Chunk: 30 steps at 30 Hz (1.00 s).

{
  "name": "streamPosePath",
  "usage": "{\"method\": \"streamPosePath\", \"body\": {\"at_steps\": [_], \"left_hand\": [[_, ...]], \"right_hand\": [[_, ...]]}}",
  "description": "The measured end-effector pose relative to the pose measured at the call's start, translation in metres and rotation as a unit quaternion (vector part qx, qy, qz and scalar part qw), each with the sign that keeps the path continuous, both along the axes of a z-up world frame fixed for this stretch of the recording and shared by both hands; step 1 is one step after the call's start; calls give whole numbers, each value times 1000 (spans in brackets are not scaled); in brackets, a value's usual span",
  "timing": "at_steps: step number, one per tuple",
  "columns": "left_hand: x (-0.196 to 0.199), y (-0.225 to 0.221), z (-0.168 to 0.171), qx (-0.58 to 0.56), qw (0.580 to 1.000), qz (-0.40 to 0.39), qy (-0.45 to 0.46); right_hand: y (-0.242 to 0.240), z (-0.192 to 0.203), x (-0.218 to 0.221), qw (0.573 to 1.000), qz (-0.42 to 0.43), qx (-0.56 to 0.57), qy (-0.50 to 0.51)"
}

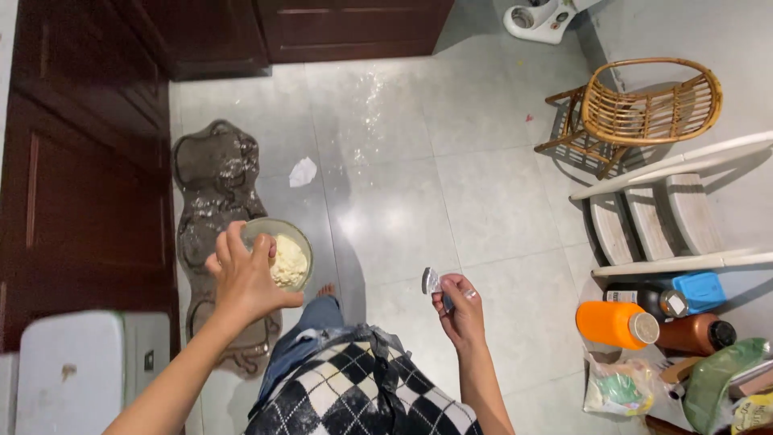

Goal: Filling pastry bags with batter, retrieving cheese from the refrigerator, and organizing baking ingredients in a kitchen.

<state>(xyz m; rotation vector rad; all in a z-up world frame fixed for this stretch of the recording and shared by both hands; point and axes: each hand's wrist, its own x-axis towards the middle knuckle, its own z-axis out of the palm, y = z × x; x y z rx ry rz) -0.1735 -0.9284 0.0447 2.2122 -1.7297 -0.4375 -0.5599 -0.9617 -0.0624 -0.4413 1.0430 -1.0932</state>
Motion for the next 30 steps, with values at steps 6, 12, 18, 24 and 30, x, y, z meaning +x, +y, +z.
{"method": "streamPosePath", "body": {"at_steps": [6,12,18,24,30], "left_hand": [[9,-153,-4,34,999,-33,-16],[-9,-310,-23,-1,1000,-14,17],[-27,-437,-26,-14,998,38,48],[-14,-534,-31,-18,994,87,66],[48,-645,-42,3,995,81,64]], "right_hand": [[-95,-15,-8,997,-62,26,26],[-237,-69,-66,987,-139,76,28],[-445,-47,-95,996,-80,24,-21],[-627,14,-5,998,60,-4,-8],[-751,8,111,987,142,-27,-75]]}}
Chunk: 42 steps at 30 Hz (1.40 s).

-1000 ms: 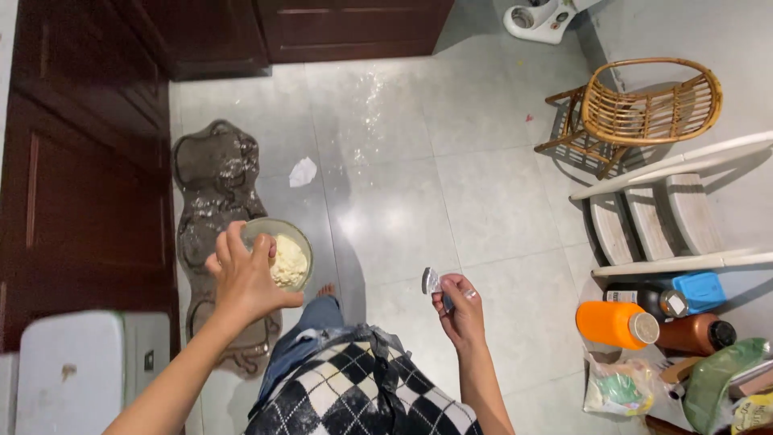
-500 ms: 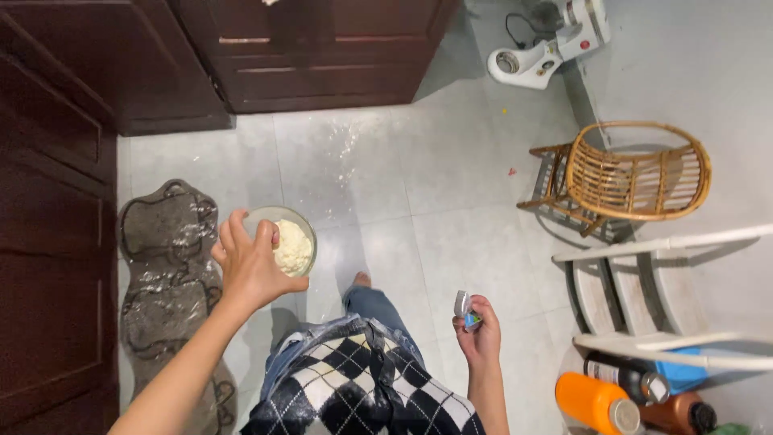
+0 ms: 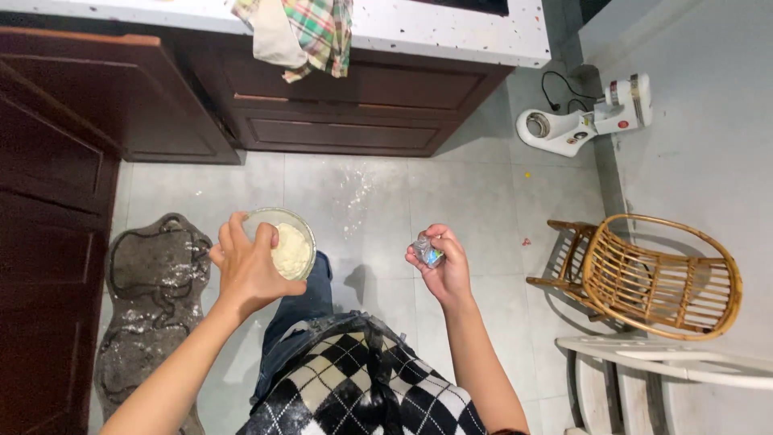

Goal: Filling pastry bags with batter, retrieving cheese from the refrigerator, and organizing baking ingredients in a kitchen.

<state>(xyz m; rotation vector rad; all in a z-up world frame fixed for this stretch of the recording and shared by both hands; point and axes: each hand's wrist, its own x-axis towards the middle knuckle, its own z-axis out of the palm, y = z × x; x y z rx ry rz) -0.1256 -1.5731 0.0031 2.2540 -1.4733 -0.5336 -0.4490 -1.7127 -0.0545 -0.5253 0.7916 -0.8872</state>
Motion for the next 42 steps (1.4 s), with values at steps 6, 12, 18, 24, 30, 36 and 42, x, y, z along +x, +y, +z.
{"method": "streamPosePath", "body": {"at_steps": [6,12,18,24,30,36,42], "left_hand": [[92,-147,12,3,999,-39,-12],[159,-306,7,-27,996,-57,-59],[190,-460,-26,-54,996,8,-72],[203,-570,-59,-75,991,80,-71],[212,-626,-106,-49,990,107,-76],[215,-619,-93,-51,990,119,-48],[182,-567,-52,-245,957,154,-9]], "right_hand": [[-97,-8,91,1000,1,25,3],[-165,-27,127,999,-8,38,-21],[-254,-51,151,998,9,64,17],[-377,-47,191,994,95,40,26],[-486,-33,238,980,168,-38,101],[-535,-16,291,972,215,-80,45],[-546,-2,332,967,225,-88,81]]}}
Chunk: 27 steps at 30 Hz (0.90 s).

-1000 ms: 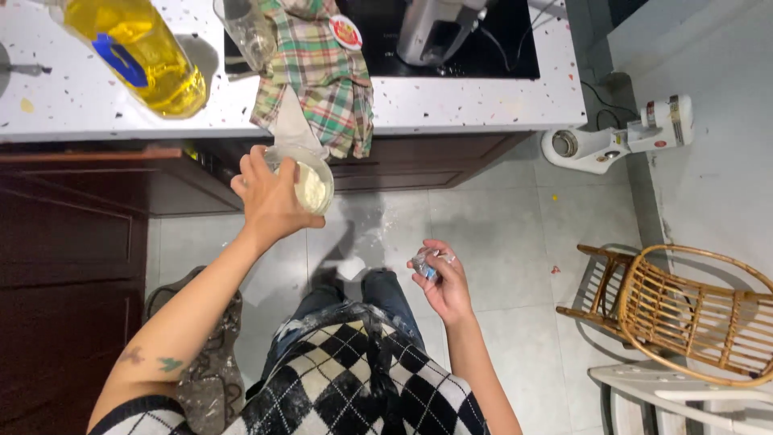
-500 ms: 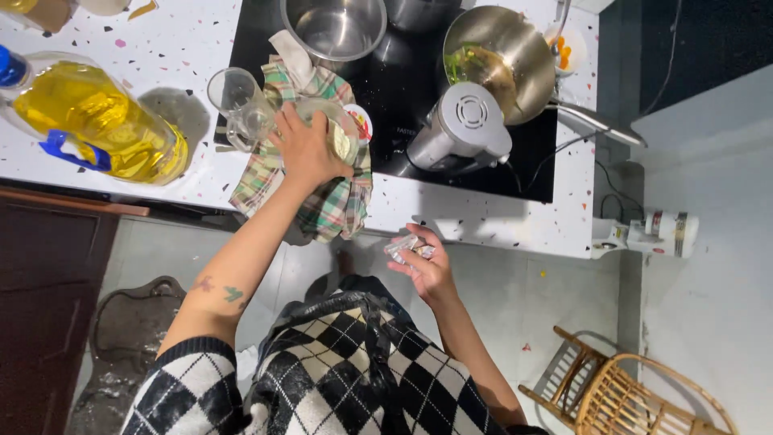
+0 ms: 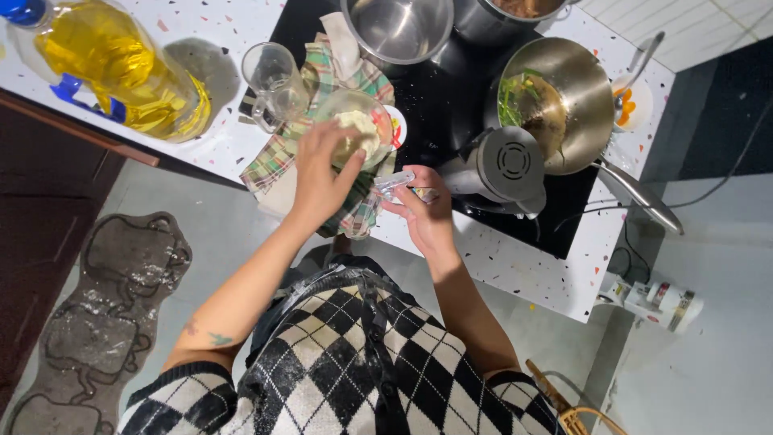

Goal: Filling pastry bags with batter, retrieving cheese from the refrigerator, and organizing baking ingredients in a kitchen.

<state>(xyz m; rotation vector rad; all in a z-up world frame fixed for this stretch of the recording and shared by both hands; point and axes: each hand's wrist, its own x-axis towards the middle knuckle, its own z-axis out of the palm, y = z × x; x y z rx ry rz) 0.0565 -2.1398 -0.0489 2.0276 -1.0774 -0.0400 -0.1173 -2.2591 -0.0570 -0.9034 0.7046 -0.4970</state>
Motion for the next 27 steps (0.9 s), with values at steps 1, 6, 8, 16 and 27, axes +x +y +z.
{"method": "streamPosePath", "body": {"at_steps": [1,6,8,16,27], "left_hand": [[-6,7,12,-40,991,-30,125],[-26,38,15,-137,936,-55,320],[-23,51,16,-117,921,-7,371],[7,164,38,-112,970,72,201],[8,313,76,-82,961,188,188]], "right_hand": [[0,0,5,1000,13,-8,-8],[19,-7,25,997,58,-44,-39],[27,-13,37,983,89,-144,-71],[93,4,93,909,239,-339,30],[223,-17,156,849,453,-270,-29]]}}
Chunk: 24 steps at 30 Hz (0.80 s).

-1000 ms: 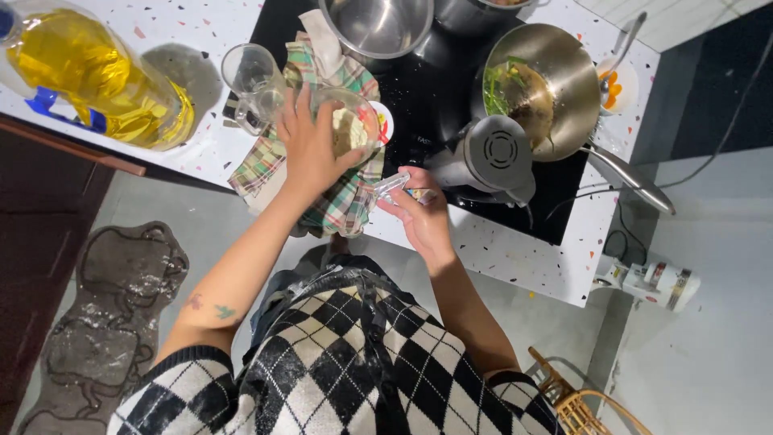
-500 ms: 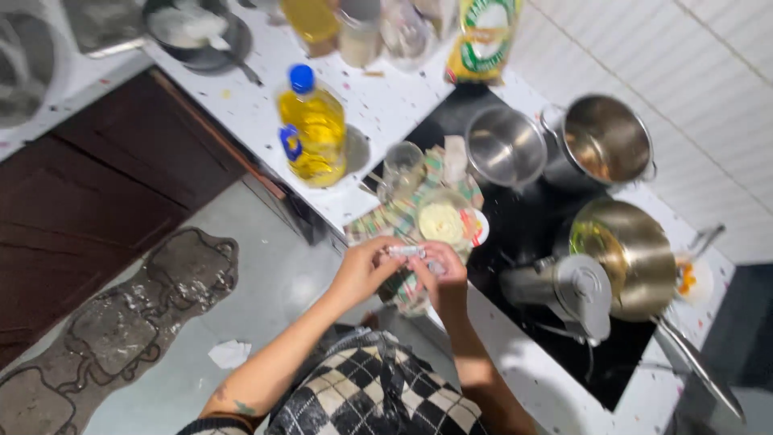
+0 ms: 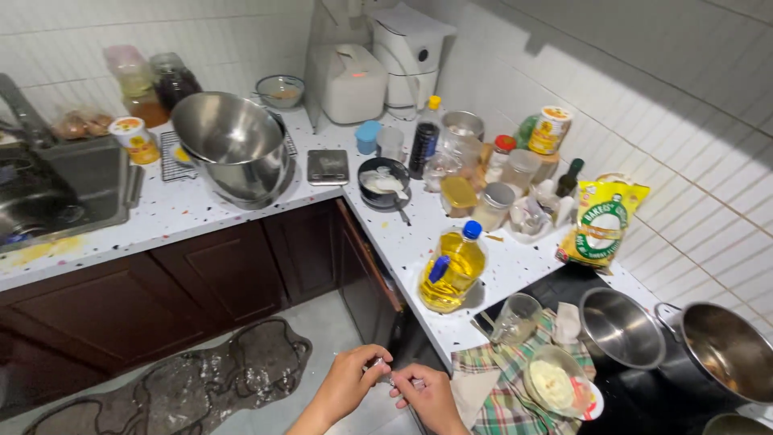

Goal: Filling pastry bags with batter, retrieving cheese from the refrigerator, and organizing baking ingredients in a kitchen.

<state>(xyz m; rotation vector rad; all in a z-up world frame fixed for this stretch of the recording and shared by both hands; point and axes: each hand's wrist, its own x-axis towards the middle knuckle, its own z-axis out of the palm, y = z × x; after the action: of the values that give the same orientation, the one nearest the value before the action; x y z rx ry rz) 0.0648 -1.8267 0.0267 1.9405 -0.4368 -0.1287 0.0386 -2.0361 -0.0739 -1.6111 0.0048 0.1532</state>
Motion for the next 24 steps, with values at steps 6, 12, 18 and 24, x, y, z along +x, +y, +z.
{"method": "streamPosePath", "body": {"at_steps": [6,12,18,24], "left_hand": [[-22,79,12,-42,995,90,32],[-60,154,1,-74,971,206,96],[-91,197,-49,-179,928,302,125],[-116,215,-74,-247,887,365,138]], "right_hand": [[80,14,9,992,96,52,56],[158,25,9,973,226,37,28],[209,-3,22,923,371,69,69],[248,-32,38,881,460,70,92]]}}
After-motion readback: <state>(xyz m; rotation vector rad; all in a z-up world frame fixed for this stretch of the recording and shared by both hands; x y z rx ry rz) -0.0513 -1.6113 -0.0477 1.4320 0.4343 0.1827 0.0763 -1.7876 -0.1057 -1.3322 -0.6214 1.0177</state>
